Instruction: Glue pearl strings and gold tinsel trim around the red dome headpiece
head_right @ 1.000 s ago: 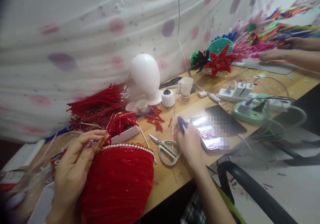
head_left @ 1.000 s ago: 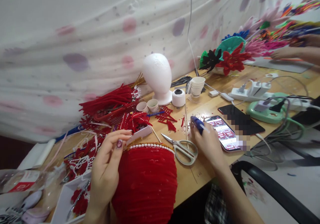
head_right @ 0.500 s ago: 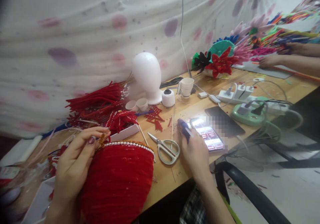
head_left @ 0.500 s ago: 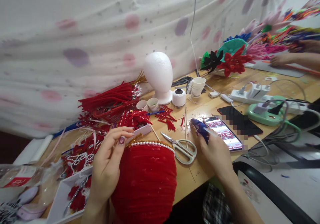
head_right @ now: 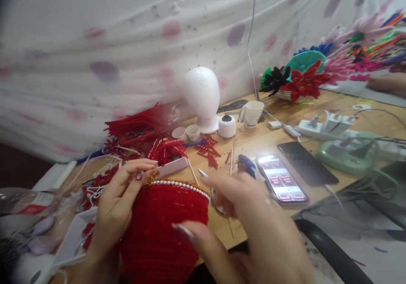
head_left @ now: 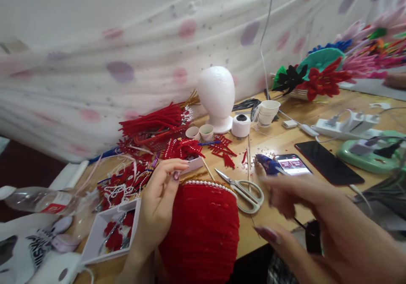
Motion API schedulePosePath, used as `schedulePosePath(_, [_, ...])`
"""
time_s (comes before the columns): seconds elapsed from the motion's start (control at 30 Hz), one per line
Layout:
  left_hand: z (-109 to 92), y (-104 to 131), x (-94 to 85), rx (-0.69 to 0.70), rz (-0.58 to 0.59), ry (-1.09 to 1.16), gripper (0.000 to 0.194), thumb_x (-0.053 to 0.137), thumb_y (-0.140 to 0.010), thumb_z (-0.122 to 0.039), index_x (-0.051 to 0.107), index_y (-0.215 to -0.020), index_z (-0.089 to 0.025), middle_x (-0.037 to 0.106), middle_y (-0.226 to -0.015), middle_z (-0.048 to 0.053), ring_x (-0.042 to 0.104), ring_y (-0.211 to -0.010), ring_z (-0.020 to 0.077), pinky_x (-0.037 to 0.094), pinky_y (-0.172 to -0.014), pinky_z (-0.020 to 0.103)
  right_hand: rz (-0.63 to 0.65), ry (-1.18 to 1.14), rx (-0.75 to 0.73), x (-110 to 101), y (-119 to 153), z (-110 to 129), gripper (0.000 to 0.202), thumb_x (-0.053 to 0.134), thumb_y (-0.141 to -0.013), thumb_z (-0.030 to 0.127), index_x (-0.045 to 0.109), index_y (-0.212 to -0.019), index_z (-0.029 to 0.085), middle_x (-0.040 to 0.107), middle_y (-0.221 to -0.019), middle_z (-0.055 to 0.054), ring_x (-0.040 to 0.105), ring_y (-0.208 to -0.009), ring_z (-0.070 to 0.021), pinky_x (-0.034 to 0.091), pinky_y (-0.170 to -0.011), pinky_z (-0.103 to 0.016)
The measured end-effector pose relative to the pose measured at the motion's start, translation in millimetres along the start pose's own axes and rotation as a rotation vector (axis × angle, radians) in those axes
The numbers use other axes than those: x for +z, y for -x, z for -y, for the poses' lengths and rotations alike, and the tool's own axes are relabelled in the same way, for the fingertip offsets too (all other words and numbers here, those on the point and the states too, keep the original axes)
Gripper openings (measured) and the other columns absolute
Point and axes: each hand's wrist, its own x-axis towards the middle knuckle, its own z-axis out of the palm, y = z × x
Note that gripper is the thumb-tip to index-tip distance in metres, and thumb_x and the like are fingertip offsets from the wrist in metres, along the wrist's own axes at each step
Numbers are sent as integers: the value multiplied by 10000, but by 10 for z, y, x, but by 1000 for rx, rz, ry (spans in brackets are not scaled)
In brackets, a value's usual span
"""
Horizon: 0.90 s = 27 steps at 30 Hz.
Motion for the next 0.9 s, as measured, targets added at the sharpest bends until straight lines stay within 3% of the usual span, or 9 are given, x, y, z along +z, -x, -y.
schedulePosePath(0.03, [-7, 11, 8, -19, -1, 14, 201, 486, -1026, -276, 682, -1071, -279, 684, -1133, 21, 630, -1117, 188, 486, -1002, 309, 13, 27, -30, 58, -147, 64, 361, 551, -980, 462, 517, -1299, 297, 643, -856, -61, 654, -744, -258, 533, -614, -371])
schedulePosePath(0.1, [-21, 30, 20, -45, 6, 36, 207, 484, -1029, -270, 665, -1123, -300, 671, -1159, 11, 623, -1124, 176, 481, -1003, 297, 16, 9, -95, 178, -381, 146, 228, 560, -992, 360, 580, -1200, 268, 644, -977, -83, 645, -892, -263, 530, -721, -380])
schedulePosePath(0.2, [-34, 45, 27, -28, 7, 35, 219, 473, -1029, -245, 670, -1107, -302, 667, -1151, 7, 608, -1134, 167, 467, -1008, 283, 8, -26, -151, 300, -535, 163, 94, 559, -990, 235, 642, -1034, 243, 623, -1007, -76, 580, -992, -256, 485, -815, -381])
schedulePosePath(0.33, [-21, 40, 28, -9, 2, 24, 237, 469, -1011, -194, 674, -1077, -293, 673, -1140, 13, 602, -1145, 184, 457, -1021, 314, 2, -19, -149, 345, -518, 89, 127, 541, -987, 177, 636, -959, 256, 610, -1004, -59, 526, -1009, -259, 429, -841, -387])
schedulePosePath(0.5, [-15, 27, 36, -13, 8, 55, 311, 463, -952, -104, 677, -1082, -289, 674, -1156, 20, 599, -1166, 199, 480, -1000, 326, 33, -30, -118, 354, -500, 45, 73, 562, -979, 229, 616, -1002, 272, 613, -1068, -58, 508, -1083, -285, 396, -889, -410])
schedulePosePath(0.9, [-13, 43, 26, -2, 43, 59, 299, 440, -1003, -126, 656, -1103, -307, 651, -1166, -4, 573, -1174, 165, 438, -1021, 290, 33, -31, -135, 383, -492, 39, 87, 558, -977, 215, 601, -1021, 277, 576, -1127, -56, 491, -1163, -286, 336, -983, -449])
